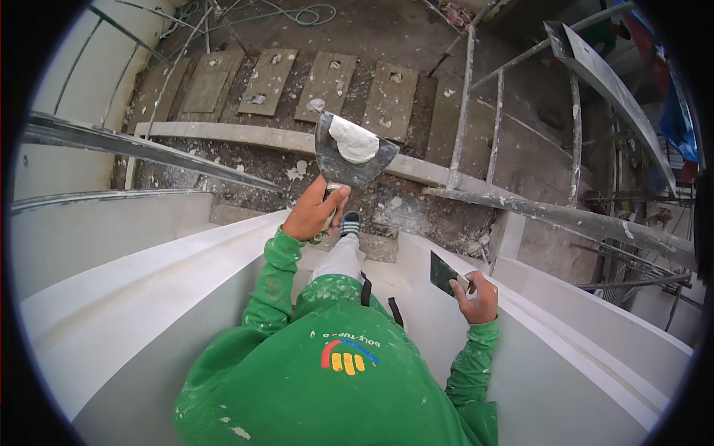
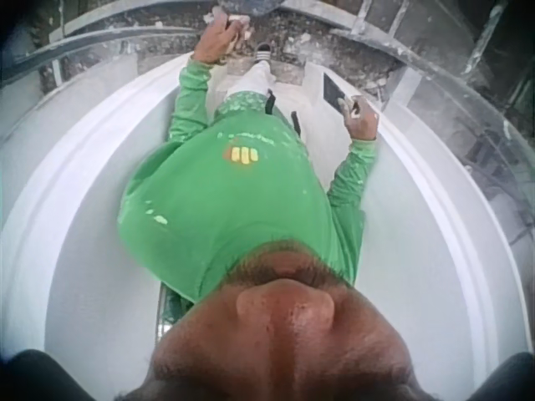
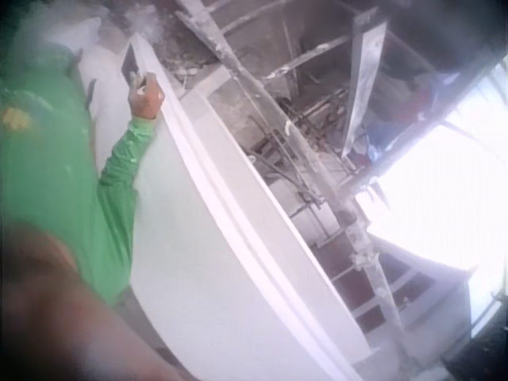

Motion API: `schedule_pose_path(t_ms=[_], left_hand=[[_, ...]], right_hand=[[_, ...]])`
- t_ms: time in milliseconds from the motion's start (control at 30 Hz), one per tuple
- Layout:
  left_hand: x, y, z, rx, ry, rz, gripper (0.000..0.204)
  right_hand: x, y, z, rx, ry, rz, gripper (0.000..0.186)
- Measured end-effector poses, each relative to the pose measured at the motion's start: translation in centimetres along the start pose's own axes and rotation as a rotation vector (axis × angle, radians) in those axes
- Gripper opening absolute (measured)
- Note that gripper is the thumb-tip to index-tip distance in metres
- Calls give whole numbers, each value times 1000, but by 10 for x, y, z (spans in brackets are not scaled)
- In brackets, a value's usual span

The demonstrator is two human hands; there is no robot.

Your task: The person sits on a concrete staircase and uses a trowel and a smaller scraper to apply and smooth white plaster onto the stair risers and the adjacent wall. They repeatedly scoop plaster from the trowel onto the scraper and spread it evenly across the surfaces.

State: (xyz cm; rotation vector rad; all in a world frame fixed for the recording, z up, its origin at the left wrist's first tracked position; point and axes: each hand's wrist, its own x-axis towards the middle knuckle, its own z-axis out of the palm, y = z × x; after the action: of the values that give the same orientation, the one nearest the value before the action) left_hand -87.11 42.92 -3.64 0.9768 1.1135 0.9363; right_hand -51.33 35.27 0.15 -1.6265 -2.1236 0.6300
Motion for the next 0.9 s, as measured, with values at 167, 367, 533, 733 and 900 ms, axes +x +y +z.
schedule_pose_path(t_ms=[167, 367, 533, 733, 900], left_hand=[[-2, 5, -12, -101, 138, 32, 17], [3, 8, -18, -150, 192, 45, 17], [-4, 5, -18, -181, 269, 84, 17], [5, -4, -20, -231, 439, 74, 19], [58, 1, -27, -294, 558, 145, 18]], right_hand=[[-14, 21, 5, 41, -8, 84, 28], [-16, 27, 13, 165, 78, 119, 29], [35, 43, 47, 484, 121, 253, 26], [197, 58, 86, 625, 67, 140, 22], [336, 95, 79, 477, -115, -15, 21]])
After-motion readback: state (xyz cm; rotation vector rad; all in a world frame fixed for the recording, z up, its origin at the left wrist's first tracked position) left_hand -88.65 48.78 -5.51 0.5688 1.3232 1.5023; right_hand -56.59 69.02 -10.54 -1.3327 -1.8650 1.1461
